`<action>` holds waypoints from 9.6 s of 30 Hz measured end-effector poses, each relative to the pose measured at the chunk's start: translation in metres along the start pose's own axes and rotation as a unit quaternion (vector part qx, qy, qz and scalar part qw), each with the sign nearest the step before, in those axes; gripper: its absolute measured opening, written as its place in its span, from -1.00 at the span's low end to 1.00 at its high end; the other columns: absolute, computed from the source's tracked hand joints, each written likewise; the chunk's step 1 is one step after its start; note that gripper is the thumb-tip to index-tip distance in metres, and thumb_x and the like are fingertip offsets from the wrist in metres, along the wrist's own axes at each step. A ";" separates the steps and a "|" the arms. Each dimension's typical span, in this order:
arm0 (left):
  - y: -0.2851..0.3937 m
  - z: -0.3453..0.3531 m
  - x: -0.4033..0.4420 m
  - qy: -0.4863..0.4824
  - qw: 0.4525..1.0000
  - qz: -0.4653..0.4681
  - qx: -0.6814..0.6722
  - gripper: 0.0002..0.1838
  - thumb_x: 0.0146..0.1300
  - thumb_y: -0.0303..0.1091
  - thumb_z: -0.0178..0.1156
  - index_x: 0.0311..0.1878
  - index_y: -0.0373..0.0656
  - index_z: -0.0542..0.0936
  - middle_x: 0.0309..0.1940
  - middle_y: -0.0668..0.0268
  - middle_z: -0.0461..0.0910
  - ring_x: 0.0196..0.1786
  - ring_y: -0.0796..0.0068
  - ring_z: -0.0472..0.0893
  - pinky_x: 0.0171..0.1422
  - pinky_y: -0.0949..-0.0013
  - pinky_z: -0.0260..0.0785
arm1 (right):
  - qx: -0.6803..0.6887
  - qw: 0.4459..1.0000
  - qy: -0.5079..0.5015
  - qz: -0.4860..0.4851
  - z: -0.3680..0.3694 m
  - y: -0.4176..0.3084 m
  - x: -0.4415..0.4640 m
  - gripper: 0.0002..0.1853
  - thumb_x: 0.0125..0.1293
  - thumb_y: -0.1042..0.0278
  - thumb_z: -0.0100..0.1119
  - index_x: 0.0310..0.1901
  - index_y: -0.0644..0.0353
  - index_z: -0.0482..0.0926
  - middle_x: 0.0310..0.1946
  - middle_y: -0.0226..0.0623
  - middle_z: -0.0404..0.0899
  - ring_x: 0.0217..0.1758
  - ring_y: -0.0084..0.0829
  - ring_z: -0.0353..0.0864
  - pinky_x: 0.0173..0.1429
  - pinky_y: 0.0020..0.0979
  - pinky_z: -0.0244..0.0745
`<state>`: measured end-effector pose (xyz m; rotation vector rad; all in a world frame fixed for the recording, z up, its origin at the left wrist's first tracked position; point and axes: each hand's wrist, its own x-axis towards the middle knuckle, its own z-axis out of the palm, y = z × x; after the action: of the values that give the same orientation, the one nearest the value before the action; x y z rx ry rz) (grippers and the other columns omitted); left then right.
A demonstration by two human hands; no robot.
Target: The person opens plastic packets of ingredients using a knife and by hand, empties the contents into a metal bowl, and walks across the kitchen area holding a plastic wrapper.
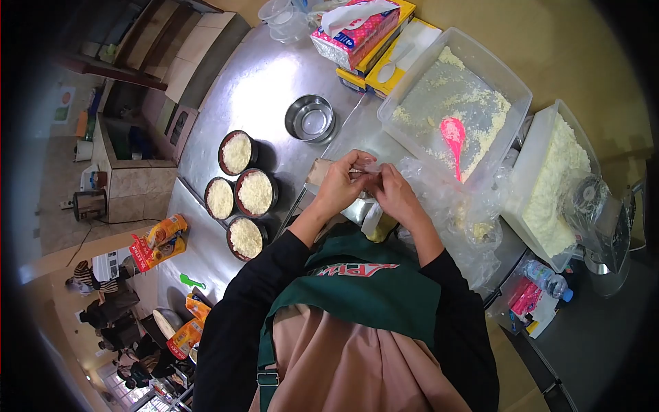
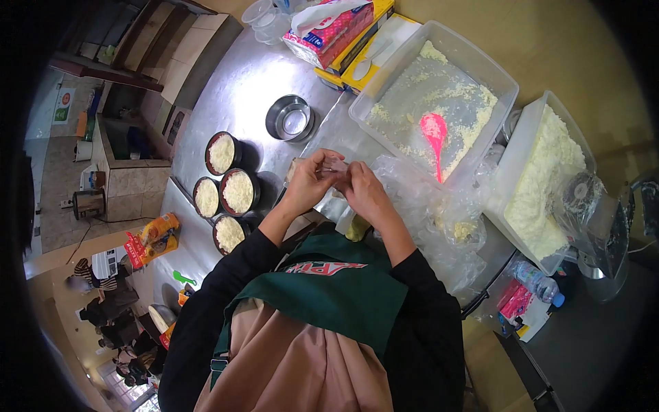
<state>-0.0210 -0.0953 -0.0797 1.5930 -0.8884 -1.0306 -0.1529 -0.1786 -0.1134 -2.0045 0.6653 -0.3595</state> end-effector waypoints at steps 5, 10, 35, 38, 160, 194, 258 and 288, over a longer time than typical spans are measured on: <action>0.009 -0.002 0.006 -0.008 0.998 0.029 0.052 -0.72 0.13 -0.65 0.17 -0.07 -0.31 0.44 -0.23 0.27 0.57 -0.17 0.58 0.60 -0.03 0.51 0.48 | -0.035 0.999 -0.010 -0.017 -0.003 0.000 0.007 -0.81 0.22 0.47 0.00 -0.16 0.34 0.40 -0.20 0.05 0.43 -0.07 0.07 0.46 -0.01 -0.11 0.39; -0.002 -0.010 0.009 -0.043 0.990 -0.018 0.135 -0.77 0.05 -0.59 0.20 -0.18 -0.31 0.49 -0.33 0.25 0.58 -0.28 0.57 0.60 -0.16 0.50 0.49 | -0.039 0.998 -0.055 -0.011 -0.003 0.008 0.005 -0.70 0.23 0.47 -0.05 -0.04 0.43 0.41 -0.08 0.14 0.44 0.03 0.08 0.42 0.12 -0.13 0.36; -0.019 -0.052 0.029 -0.176 0.983 -0.044 -0.040 -0.92 0.12 -0.50 0.24 -0.36 -0.33 0.57 -0.48 0.34 0.60 -0.39 0.63 0.56 -0.25 0.52 0.41 | -0.035 0.994 -0.051 0.094 -0.002 -0.010 0.005 -0.80 0.18 0.47 0.04 -0.15 0.29 0.47 -0.17 -0.02 0.49 -0.08 -0.02 0.49 0.01 -0.22 0.40; 0.002 -0.063 0.031 -0.199 0.974 -0.101 -0.043 -0.93 0.13 -0.52 0.22 -0.35 -0.33 0.57 -0.47 0.34 0.60 -0.39 0.63 0.56 -0.23 0.51 0.42 | -0.043 0.997 -0.037 0.054 0.001 -0.006 0.003 -0.77 0.23 0.37 0.02 -0.16 0.33 0.49 -0.13 0.05 0.48 -0.04 0.05 0.47 0.05 -0.17 0.37; -0.009 -0.022 0.013 -0.077 0.985 -0.047 -0.150 -0.78 0.20 -0.44 0.17 -0.07 -0.21 0.55 -0.31 0.42 0.52 -0.30 0.54 0.51 -0.09 0.46 0.40 | 0.078 0.990 0.100 0.060 0.004 -0.014 -0.023 -0.88 0.18 0.57 0.10 -0.25 0.31 0.41 -0.38 -0.11 0.52 -0.31 -0.21 0.57 -0.18 -0.35 0.43; -0.048 -0.032 0.025 -0.067 0.970 0.073 -0.220 -0.46 0.39 0.02 -0.17 0.20 -0.25 0.33 0.13 0.26 0.39 0.21 0.43 0.34 0.35 0.40 0.07 | 0.107 0.988 -0.113 0.022 -0.044 -0.077 0.043 -0.72 0.33 0.35 0.02 -0.04 0.36 0.45 -0.40 -0.07 0.53 -0.35 -0.36 0.54 -0.16 -0.37 0.43; -0.017 -0.048 0.026 0.068 0.658 -0.090 -0.744 -0.62 0.24 -0.35 0.04 0.12 -0.17 0.34 0.08 0.27 0.43 0.15 0.38 0.42 0.35 0.06 0.19 | -0.186 0.908 -0.363 0.099 0.074 -0.042 0.256 -0.51 0.31 0.02 -0.05 -0.11 0.40 0.53 -0.19 0.09 0.58 -0.08 -0.10 0.57 0.05 -0.28 0.37; 0.036 -0.190 0.053 0.016 0.969 -0.145 0.201 -0.70 0.33 -0.32 -0.06 -0.06 -0.35 0.49 -0.37 0.07 0.58 -0.33 0.35 0.54 -0.14 0.33 0.39 | 0.409 0.809 -0.224 0.357 0.085 -0.015 0.201 -0.58 0.36 -0.13 -0.12 -0.22 0.10 0.49 -0.44 -0.43 0.54 -0.52 -0.54 0.51 -0.42 -0.43 0.47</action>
<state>0.1725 -0.0862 -0.0292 2.1244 -0.8989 -1.0650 0.0568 -0.2311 -0.1460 -0.8553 0.7316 0.2632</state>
